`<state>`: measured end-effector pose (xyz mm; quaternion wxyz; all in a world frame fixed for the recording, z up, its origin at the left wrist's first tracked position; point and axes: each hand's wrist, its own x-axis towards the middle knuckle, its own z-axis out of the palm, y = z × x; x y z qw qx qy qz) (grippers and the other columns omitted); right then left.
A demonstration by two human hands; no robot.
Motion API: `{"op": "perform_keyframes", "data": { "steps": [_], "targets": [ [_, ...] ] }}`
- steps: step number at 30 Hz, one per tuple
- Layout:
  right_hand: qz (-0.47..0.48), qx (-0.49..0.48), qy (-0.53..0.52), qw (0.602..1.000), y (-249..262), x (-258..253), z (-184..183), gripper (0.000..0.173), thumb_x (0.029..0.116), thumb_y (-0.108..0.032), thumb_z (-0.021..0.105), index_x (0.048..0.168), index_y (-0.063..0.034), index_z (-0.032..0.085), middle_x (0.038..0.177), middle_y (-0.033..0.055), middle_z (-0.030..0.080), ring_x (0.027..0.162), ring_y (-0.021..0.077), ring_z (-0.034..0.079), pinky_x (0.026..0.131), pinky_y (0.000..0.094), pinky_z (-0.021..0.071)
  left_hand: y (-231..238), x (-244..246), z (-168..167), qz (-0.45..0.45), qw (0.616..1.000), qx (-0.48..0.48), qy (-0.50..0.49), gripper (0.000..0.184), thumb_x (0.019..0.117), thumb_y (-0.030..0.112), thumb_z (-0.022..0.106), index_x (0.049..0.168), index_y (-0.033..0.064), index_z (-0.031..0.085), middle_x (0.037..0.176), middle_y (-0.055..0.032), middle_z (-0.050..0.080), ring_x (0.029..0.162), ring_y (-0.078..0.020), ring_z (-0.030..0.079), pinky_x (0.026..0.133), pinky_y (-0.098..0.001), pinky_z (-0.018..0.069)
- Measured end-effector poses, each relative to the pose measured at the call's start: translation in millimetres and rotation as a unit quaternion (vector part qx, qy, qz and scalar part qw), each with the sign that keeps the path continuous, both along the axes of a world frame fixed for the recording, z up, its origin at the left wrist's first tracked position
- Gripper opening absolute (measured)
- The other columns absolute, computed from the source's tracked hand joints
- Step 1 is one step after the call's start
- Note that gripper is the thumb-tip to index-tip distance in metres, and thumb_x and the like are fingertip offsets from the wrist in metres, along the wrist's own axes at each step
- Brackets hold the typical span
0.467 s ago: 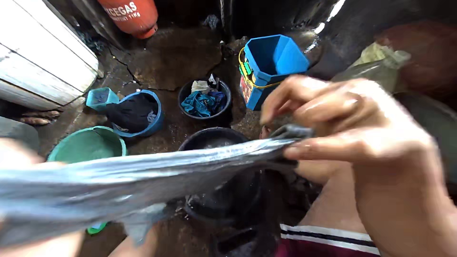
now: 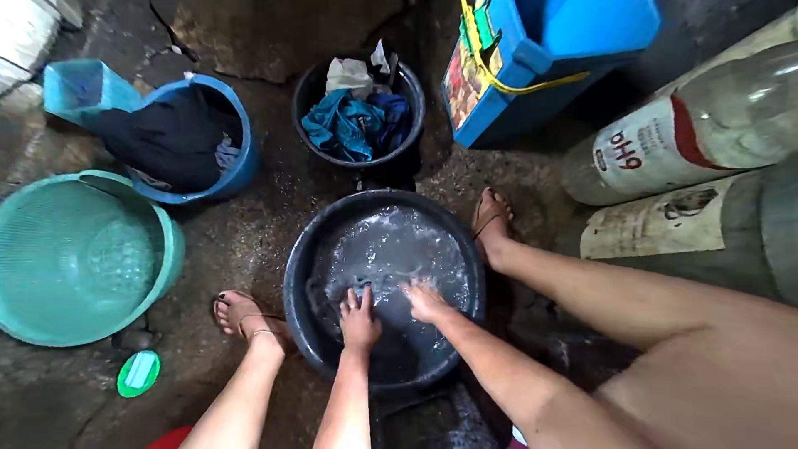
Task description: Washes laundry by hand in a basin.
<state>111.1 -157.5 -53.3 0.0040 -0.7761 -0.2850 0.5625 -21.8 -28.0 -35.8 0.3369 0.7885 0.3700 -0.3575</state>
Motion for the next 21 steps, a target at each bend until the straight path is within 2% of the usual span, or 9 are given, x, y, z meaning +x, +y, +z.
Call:
{"op": "perform_keyframes", "data": {
  "steps": [3, 5, 8, 10, 12, 15, 17, 19, 21],
  "targets": [
    [-0.008, -0.061, 0.053, 0.997, -5, 12, 15, 0.052, 0.0995, -0.011, 0.059, 0.15, -0.0016, 0.049, 0.155, 0.0258, 0.045, 0.146, 0.0437, 0.04, 0.116, 0.0664, 0.032, 8, 8, 1, -0.023, 0.996, -0.051, 0.067, 0.072, 0.0982, 0.03, 0.065, 0.161, 0.0204, 0.032, 0.161, -0.0235, 0.034, 0.147, -0.0501, 0.031, 0.112, -0.0684, 0.0353],
    [-0.075, -0.021, 0.091, 0.993, 4, 16, 37, 0.033, 0.0992, -0.012, 0.059, 0.127, 0.0046, 0.063, 0.129, 0.027, 0.063, 0.122, 0.0406, 0.059, 0.102, 0.0619, 0.0445, 13, 3, 14, -0.001, 0.998, -0.038, 0.047, 0.082, 0.0931, 0.024, 0.071, 0.163, 0.0185, 0.027, 0.157, -0.0258, 0.039, 0.144, -0.0489, 0.037, 0.112, -0.0658, 0.0378],
    [-0.145, 0.128, 0.203, 0.96, 22, 5, 138, 0.011, 0.0936, 0.002, 0.057, 0.101, 0.0072, 0.064, 0.088, 0.0159, 0.059, 0.077, 0.023, 0.054, 0.072, 0.0432, 0.0461, -13, -24, 25, 0.01, 0.999, -0.006, -0.052, 0.114, 0.08, 0.02, 0.084, 0.165, 0.0128, 0.008, 0.167, -0.0317, 0.005, 0.151, -0.0536, 0.019, 0.116, -0.0645, 0.0331],
    [-0.158, 0.294, 0.273, 0.902, 25, -6, 216, 0.011, 0.0869, 0.005, 0.055, 0.08, -0.0033, 0.057, 0.069, -0.0017, 0.051, 0.059, 0.0048, 0.046, 0.057, 0.0256, 0.0402, -42, -42, 34, 0.103, 0.977, 0.017, -0.187, 0.103, 0.0751, 0.015, 0.084, 0.159, -0.0036, 0.026, 0.165, -0.0363, 0.008, 0.149, -0.0583, 0.018, 0.114, -0.0696, 0.0302],
    [-0.146, 0.431, 0.332, 0.826, 21, -14, 283, 0.021, 0.0796, 0.006, 0.052, 0.07, -0.0125, 0.051, 0.062, -0.0105, 0.049, 0.053, -0.0041, 0.043, 0.05, 0.0163, 0.0352, -48, -20, 101, 0.254, 0.954, -0.087, -0.134, 0.068, 0.0993, 0.0, 0.058, 0.157, -0.0072, 0.023, 0.169, -0.0225, 0.015, 0.156, -0.0327, 0.018, 0.125, -0.0461, 0.0219],
    [-0.123, 0.566, 0.363, 0.73, -6, -14, 342, 0.018, 0.0772, 0.002, 0.053, 0.074, -0.0161, 0.053, 0.066, -0.0147, 0.051, 0.057, -0.0096, 0.047, 0.05, 0.0097, 0.0374, -60, -3, 130, 0.572, 0.73, -0.206, -0.311, 0.042, 0.1106, 0.003, 0.02, 0.146, -0.0136, 0.035, 0.14, -0.0271, 0.049, 0.12, -0.0221, 0.052, 0.104, -0.0303, 0.0423],
    [-0.147, 0.592, 0.343, 0.715, -33, 3, 346, 0.012, 0.081, -0.009, 0.059, 0.08, -0.0206, 0.061, 0.072, -0.0163, 0.058, 0.065, -0.0098, 0.054, 0.057, 0.0097, 0.0441, -64, -6, 75, 0.472, 0.642, -0.22, -0.563, 0.039, 0.1105, 0.012, 0.023, 0.125, -0.0189, 0.042, 0.106, -0.028, 0.061, 0.09, -0.0183, 0.065, 0.074, -0.0277, 0.0564],
    [-0.273, 0.529, 0.29, 0.749, -56, 23, 333, 0.017, 0.0804, -0.009, 0.054, 0.076, -0.0231, 0.062, 0.069, -0.0134, 0.061, 0.062, -0.0048, 0.058, 0.056, 0.0154, 0.0485, -44, 7, 135, 0.47, 0.757, -0.205, -0.405, 0.025, 0.1048, 0.001, 0.045, 0.127, -0.0067, 0.053, 0.105, -0.012, 0.065, 0.09, -0.0108, 0.064, 0.08, -0.0288, 0.0558],
    [-0.449, 0.387, 0.182, 0.785, -66, 34, 307, 0.016, 0.0928, -0.01, 0.046, 0.082, -0.0145, 0.056, 0.072, -0.0022, 0.061, 0.065, 0.0073, 0.061, 0.059, 0.0274, 0.0539, -34, 10, 169, 0.407, 0.826, -0.151, -0.361, 0.044, 0.089, -0.002, 0.065, 0.132, -0.0028, 0.055, 0.115, -0.0135, 0.068, 0.101, -0.0147, 0.068, 0.088, -0.0344, 0.0584]
  ]
}}
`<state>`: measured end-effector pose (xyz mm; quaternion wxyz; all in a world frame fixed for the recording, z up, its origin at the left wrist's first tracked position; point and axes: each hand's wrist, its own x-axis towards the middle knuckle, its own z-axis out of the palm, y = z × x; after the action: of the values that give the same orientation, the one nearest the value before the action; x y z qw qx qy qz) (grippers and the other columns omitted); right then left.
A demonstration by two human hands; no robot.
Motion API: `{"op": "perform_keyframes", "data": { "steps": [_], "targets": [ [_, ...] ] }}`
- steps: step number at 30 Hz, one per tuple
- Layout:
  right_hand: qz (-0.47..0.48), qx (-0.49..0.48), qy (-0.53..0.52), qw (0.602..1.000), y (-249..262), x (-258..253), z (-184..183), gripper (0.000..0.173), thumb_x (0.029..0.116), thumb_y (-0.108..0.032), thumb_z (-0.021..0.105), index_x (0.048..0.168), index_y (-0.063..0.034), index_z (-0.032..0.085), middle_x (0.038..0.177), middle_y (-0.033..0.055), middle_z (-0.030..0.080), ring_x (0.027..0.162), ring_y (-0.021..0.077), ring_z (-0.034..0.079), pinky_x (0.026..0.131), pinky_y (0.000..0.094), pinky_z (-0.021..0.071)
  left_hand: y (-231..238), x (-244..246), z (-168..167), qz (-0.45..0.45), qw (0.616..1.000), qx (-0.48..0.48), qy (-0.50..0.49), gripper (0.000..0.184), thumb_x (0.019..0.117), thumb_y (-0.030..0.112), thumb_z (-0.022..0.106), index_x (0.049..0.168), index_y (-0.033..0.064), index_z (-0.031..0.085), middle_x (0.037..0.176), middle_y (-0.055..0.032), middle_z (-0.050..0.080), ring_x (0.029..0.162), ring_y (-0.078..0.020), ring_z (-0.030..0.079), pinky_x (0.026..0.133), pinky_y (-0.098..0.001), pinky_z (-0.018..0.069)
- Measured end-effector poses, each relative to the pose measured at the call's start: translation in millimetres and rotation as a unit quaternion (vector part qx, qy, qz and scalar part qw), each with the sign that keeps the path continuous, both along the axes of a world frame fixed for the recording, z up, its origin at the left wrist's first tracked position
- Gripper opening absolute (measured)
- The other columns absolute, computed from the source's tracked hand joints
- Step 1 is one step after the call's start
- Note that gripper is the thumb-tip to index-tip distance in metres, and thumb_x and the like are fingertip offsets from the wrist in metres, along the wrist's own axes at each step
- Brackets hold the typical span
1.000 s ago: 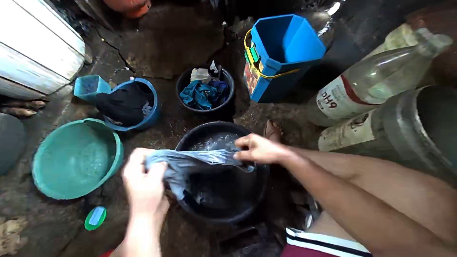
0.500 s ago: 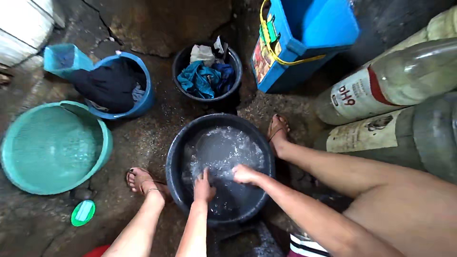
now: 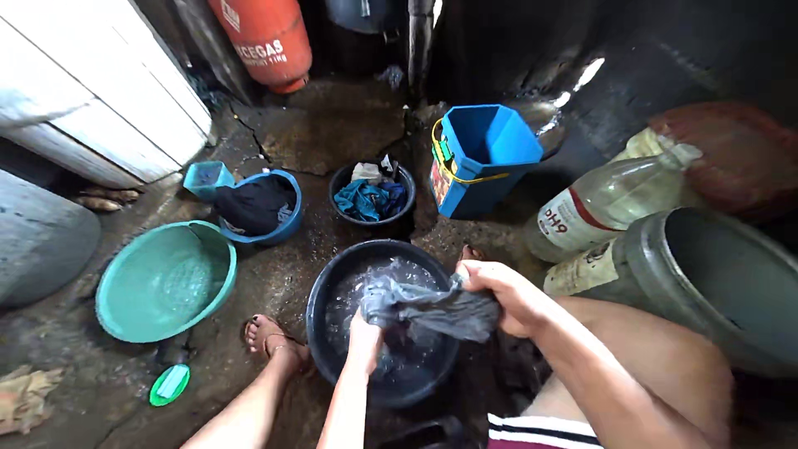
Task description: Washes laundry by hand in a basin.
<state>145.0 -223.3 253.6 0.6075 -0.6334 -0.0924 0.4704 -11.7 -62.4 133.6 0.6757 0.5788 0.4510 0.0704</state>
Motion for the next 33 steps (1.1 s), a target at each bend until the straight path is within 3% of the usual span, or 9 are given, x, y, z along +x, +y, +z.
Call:
{"op": "perform_keyframes", "data": {
  "steps": [4, 6, 11, 15, 17, 20, 26, 31, 33],
  "targets": [
    [-0.113, -0.192, 0.169, 0.96, 4, -7, -97, 0.051, 0.1098, -0.038, 0.038, 0.145, -0.0025, 0.045, 0.136, 0.0223, 0.053, 0.12, 0.0349, 0.054, 0.099, 0.056, 0.0452, -16, -3, 57, -0.133, 0.988, 0.08, -0.013, 0.078, 0.0708, -0.008, 0.075, 0.143, -0.0073, 0.045, 0.131, -0.0197, 0.061, 0.121, -0.0187, 0.062, 0.103, -0.0342, 0.0523],
    [-0.071, -0.153, 0.238, 0.956, 5, -23, -130, 0.067, 0.1074, -0.056, 0.034, 0.155, -0.0087, 0.039, 0.149, 0.0233, 0.048, 0.132, 0.0416, 0.05, 0.1, 0.0667, 0.0426, -26, -7, 74, -0.193, 0.976, 0.088, -0.045, 0.078, 0.0671, -0.007, 0.075, 0.14, -0.0084, 0.048, 0.129, -0.0173, 0.064, 0.119, -0.0149, 0.063, 0.103, -0.032, 0.0522],
    [-0.083, 0.023, 0.323, 0.942, 23, -53, -117, 0.049, 0.1094, -0.039, 0.022, 0.103, -0.0126, 0.064, 0.087, 0.0042, 0.072, 0.081, 0.0158, 0.071, 0.072, 0.0374, 0.0607, -29, -39, 56, -0.041, 0.934, -0.19, -0.301, 0.053, 0.0734, 0.005, 0.056, 0.125, 0.0067, 0.062, 0.11, -0.0025, 0.075, 0.099, -0.0101, 0.072, 0.086, -0.0306, 0.0596],
    [-0.179, -0.066, 0.328, 0.925, 44, -62, -66, 0.042, 0.1109, -0.036, 0.028, 0.119, -0.0077, 0.058, 0.099, 0.0113, 0.068, 0.089, 0.023, 0.068, 0.077, 0.044, 0.0576, -10, -46, 34, 0.196, 0.905, -0.319, -0.204, 0.069, 0.103, 0.064, 0.019, 0.12, 0.0129, 0.063, 0.105, -0.0113, 0.074, 0.095, -0.0254, 0.073, 0.078, -0.0459, 0.0608],
    [-0.182, -0.072, 0.311, 0.93, 56, -78, -46, 0.034, 0.1113, -0.029, 0.033, 0.122, -0.0058, 0.056, 0.101, 0.0132, 0.067, 0.091, 0.0244, 0.068, 0.078, 0.045, 0.0578, -11, -41, 23, 0.194, 0.934, -0.282, -0.097, 0.076, 0.1038, 0.068, 0.015, 0.14, 0.011, 0.051, 0.12, -0.014, 0.067, 0.107, -0.0272, 0.067, 0.087, -0.0491, 0.0563],
    [-0.166, -0.062, 0.298, 0.938, 62, -101, -28, 0.029, 0.1109, -0.024, 0.036, 0.119, -0.0053, 0.057, 0.1, 0.0131, 0.067, 0.091, 0.0238, 0.069, 0.078, 0.0438, 0.0586, -19, -40, 9, 0.173, 0.923, -0.283, -0.193, 0.077, 0.1025, 0.068, 0.011, 0.127, 0.0133, 0.059, 0.107, -0.0074, 0.074, 0.098, -0.0196, 0.072, 0.083, -0.0416, 0.0611],
    [-0.205, -0.033, 0.334, 0.919, 41, -97, -51, 0.029, 0.0997, -0.026, 0.036, 0.094, -0.0112, 0.06, 0.081, 0.008, 0.07, 0.075, 0.0211, 0.071, 0.065, 0.0436, 0.0598, -14, -30, 32, 0.257, 0.9, -0.235, -0.263, 0.035, 0.1065, 0.026, 0.031, 0.106, 0.0109, 0.062, 0.085, -0.0051, 0.073, 0.078, -0.0151, 0.073, 0.069, -0.0353, 0.0623],
    [-0.143, -0.028, 0.38, 0.914, 24, -97, -97, 0.069, 0.1011, -0.065, 0.028, 0.151, -0.0188, 0.039, 0.138, 0.0182, 0.055, 0.12, 0.0377, 0.059, 0.088, 0.0613, 0.051, -27, -19, 53, 0.175, 0.963, 0.009, -0.206, 0.06, 0.0797, 0.009, 0.07, 0.133, -0.0075, 0.048, 0.114, -0.0158, 0.063, 0.102, -0.0156, 0.065, 0.092, -0.0344, 0.0555],
    [-0.096, 0.061, 0.401, 0.909, 27, -100, -113, 0.071, 0.0964, -0.074, 0.028, 0.132, -0.0203, 0.058, 0.12, 0.013, 0.07, 0.107, 0.0315, 0.069, 0.082, 0.0566, 0.0582, -41, -19, 51, 0.167, 0.966, 0.017, -0.199, 0.058, 0.0764, 0.014, 0.073, 0.127, -0.0043, 0.051, 0.111, -0.014, 0.064, 0.101, -0.0145, 0.066, 0.091, -0.0331, 0.0564]
  ]
}}
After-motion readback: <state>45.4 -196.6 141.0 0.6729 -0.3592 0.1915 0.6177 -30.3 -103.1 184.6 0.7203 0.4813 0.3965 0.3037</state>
